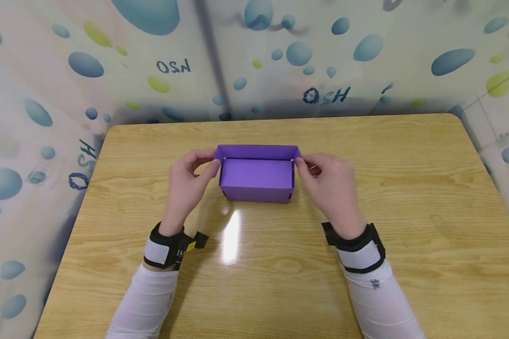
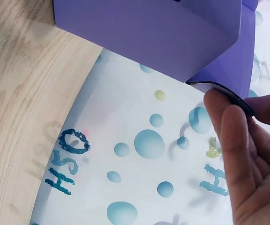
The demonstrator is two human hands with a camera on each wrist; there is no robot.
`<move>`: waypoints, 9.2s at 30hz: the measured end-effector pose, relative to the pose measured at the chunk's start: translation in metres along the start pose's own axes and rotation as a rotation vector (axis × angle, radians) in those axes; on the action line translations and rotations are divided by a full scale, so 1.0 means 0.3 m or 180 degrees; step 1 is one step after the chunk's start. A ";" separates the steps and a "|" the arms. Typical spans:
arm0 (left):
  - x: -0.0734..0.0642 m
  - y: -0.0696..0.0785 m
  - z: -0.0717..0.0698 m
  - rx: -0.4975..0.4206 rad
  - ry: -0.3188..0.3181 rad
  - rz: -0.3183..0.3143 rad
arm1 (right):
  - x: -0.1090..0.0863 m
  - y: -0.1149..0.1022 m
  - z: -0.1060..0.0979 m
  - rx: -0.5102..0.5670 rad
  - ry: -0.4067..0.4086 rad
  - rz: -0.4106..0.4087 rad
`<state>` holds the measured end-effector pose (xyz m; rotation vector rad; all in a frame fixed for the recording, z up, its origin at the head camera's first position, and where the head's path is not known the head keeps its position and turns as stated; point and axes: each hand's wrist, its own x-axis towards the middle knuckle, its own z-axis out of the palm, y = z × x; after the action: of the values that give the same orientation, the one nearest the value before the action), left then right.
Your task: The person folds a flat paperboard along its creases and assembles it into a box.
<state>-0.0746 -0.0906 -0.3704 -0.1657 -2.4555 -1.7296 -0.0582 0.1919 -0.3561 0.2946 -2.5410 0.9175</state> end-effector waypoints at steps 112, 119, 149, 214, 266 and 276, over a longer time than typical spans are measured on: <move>0.012 -0.057 -0.004 0.1616 -0.1250 0.1295 | -0.034 0.075 0.107 0.0042 -0.1059 -0.1065; 0.010 -0.057 -0.003 0.1597 -0.1253 0.1300 | -0.035 0.079 0.113 0.0070 -0.0988 -0.1122; 0.003 -0.082 0.001 0.1521 -0.1134 0.1634 | -0.062 0.102 0.132 -0.0002 -0.0815 -0.1435; -0.005 -0.139 -0.036 0.0417 -0.1421 0.0427 | -0.042 0.128 0.053 0.0678 -0.1667 -0.0209; 0.113 -0.135 0.084 0.2269 -0.1239 0.1399 | 0.072 0.149 0.199 -0.0619 -0.1432 -0.0881; 0.135 -0.124 0.093 0.2314 -0.1308 0.1254 | 0.113 0.166 0.184 -0.0583 -0.1669 -0.0896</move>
<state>-0.1221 -0.0764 -0.4072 -0.9093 -2.8831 -0.6317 -0.1224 0.1921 -0.4066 0.9112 -2.9148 0.5440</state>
